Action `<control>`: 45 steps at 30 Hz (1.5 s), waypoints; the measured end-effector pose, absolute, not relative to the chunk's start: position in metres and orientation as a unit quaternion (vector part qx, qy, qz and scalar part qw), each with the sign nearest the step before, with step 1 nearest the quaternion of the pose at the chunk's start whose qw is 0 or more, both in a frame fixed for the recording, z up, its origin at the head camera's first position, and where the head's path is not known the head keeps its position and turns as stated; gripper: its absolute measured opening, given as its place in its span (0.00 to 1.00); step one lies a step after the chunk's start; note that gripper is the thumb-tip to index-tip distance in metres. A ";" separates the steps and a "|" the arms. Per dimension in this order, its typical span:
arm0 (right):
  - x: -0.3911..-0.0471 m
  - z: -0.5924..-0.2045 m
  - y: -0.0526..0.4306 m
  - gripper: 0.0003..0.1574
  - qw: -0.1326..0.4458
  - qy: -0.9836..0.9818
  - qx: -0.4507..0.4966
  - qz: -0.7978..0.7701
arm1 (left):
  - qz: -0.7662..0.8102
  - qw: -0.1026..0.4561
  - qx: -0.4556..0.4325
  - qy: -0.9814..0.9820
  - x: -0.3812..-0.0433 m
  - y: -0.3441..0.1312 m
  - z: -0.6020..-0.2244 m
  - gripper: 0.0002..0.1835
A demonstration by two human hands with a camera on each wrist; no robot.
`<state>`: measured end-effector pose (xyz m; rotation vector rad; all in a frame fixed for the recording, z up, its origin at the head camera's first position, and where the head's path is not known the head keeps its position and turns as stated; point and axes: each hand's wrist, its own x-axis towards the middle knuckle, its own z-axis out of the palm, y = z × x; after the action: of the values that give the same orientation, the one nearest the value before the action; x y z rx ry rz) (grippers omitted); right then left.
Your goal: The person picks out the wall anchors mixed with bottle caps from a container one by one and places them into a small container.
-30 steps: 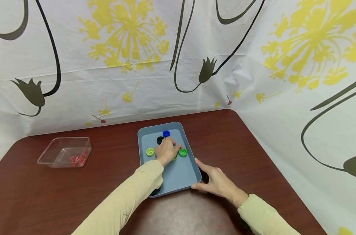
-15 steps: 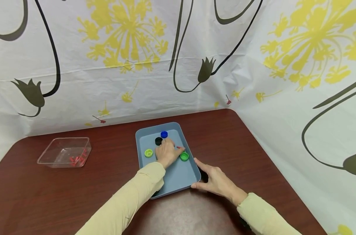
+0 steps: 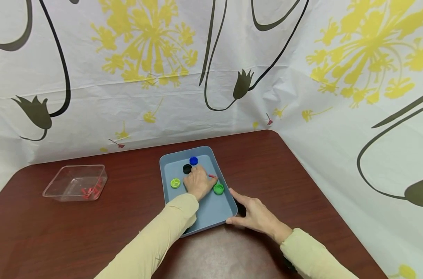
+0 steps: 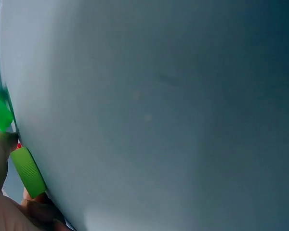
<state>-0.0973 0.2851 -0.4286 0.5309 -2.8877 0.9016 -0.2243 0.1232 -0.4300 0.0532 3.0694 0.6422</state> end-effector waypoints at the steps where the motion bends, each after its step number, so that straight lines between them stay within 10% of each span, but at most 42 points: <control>1: -0.097 -0.429 0.285 0.54 0.035 -0.940 0.173 0.293 | 0.203 0.002 0.016 0.979 -0.224 0.123 -0.430 0.29; 45: -0.098 -0.430 0.285 0.53 0.027 -0.943 0.167 0.288 | 0.235 -0.044 0.061 0.969 -0.227 0.116 -0.435 0.18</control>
<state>-0.0976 0.2849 -0.4302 0.5145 -2.9121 0.8910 -0.2266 0.1155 -0.4347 0.1972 3.1320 0.7604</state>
